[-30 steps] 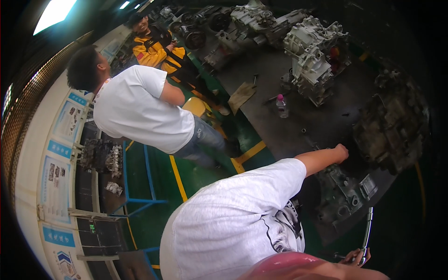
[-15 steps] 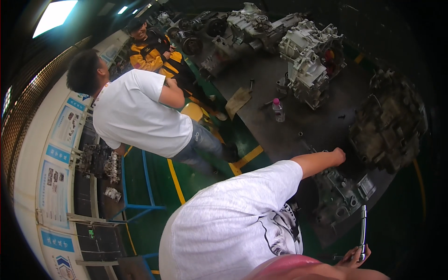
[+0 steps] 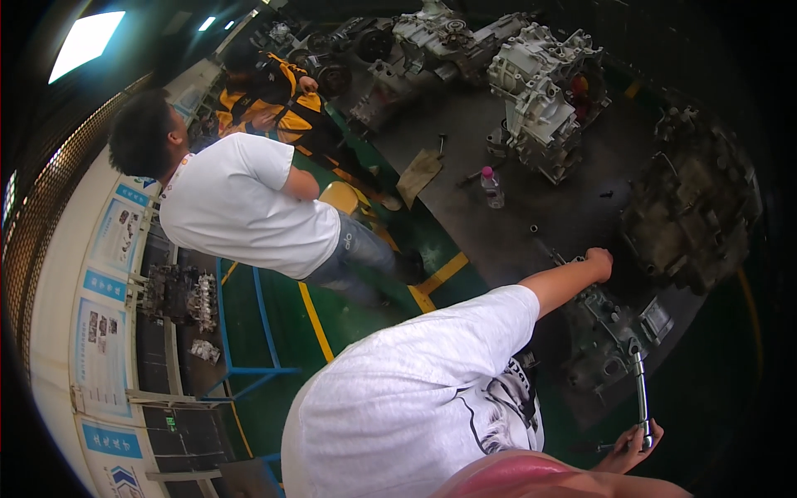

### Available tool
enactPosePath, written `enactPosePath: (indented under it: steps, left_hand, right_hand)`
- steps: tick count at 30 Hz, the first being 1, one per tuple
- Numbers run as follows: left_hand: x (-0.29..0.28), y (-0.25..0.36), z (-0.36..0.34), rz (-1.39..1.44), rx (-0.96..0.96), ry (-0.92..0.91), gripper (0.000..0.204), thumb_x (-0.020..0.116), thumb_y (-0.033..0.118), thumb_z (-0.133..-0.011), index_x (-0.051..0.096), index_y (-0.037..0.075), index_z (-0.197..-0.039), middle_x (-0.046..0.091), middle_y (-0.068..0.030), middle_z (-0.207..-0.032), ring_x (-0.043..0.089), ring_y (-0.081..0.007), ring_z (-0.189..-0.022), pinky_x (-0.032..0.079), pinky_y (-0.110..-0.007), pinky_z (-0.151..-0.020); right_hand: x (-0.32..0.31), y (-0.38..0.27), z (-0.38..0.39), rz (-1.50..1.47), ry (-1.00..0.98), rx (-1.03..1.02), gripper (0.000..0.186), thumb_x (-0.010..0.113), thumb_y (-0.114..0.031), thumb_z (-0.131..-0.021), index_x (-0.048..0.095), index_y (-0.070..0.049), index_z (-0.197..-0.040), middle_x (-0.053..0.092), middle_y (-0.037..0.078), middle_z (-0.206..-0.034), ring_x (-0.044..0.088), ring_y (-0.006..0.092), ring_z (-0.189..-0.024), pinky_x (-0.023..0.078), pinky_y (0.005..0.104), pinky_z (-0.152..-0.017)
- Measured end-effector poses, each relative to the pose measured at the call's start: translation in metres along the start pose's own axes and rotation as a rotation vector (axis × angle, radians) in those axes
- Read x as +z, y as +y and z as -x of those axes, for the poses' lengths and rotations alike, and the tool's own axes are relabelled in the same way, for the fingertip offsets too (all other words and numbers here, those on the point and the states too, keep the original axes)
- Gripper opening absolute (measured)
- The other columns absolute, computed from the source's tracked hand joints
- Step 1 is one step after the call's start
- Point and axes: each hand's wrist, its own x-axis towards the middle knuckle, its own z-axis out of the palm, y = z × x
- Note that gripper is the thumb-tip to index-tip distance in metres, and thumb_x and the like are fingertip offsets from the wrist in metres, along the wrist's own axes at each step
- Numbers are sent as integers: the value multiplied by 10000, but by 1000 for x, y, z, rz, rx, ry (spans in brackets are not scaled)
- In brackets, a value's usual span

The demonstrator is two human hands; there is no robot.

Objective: The person uses a ratchet to work on a large mechanical engine component on a workbench, while others nearby observe and gesture with tools.

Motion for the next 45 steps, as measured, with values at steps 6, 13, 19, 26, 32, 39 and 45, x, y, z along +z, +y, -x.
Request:
enactPosePath:
  steps: [6,13,19,26,32,39,45]
  left_hand:
    - [-1,-4,-2,57,6,0,305,655,162,-713,665,110,-1013,635,-66,-1073,615,-217,-986,514,-334,-736]
    - [-9,-4,1,-278,302,-53,276,624,119,-686,673,100,-957,643,-87,-1028,612,-240,-968,506,-350,-717]
    - [-11,-13,-4,-284,477,-14,287,614,147,-678,682,98,-953,650,-92,-1000,617,-254,-941,507,-365,-733]
    - [-13,-18,-11,-333,686,-41,269,623,139,-639,694,91,-895,659,-99,-941,624,-268,-896,509,-382,-697]
    - [2,-24,-9,-327,928,229,177,648,144,-583,697,101,-748,668,-76,-802,638,-268,-809,503,-375,-647]
    - [24,-24,-36,-317,1197,344,239,682,214,-556,706,104,-767,668,-77,-820,632,-282,-812,516,-405,-677]
    - [24,-29,-36,-268,1298,393,205,685,193,-621,705,101,-803,670,-73,-872,631,-277,-839,523,-392,-687]
  right_hand:
    - [7,2,5,96,-71,19,246,550,-122,-855,464,-44,-1072,428,-16,-646,321,19,-456,205,148,-399]
    - [15,5,11,92,-149,57,245,568,-79,-823,483,-28,-1048,413,-17,-601,312,19,-437,193,156,-390]
    - [43,-11,12,189,-210,87,270,607,-103,-794,497,-19,-1026,419,-17,-588,320,24,-433,193,164,-393]
    - [99,-30,9,148,-113,80,293,609,-77,-725,495,0,-984,399,-5,-566,324,40,-412,208,173,-382]
    - [141,-35,1,189,-59,92,297,626,-91,-726,493,-4,-977,398,-9,-554,321,39,-403,205,170,-379]
    - [183,-54,-13,296,-148,122,290,614,-136,-804,465,-24,-1026,468,17,-605,357,48,-402,218,163,-351]
    - [209,-73,-24,369,-178,8,315,599,-134,-820,461,-18,-1078,474,22,-618,349,51,-397,236,171,-348]
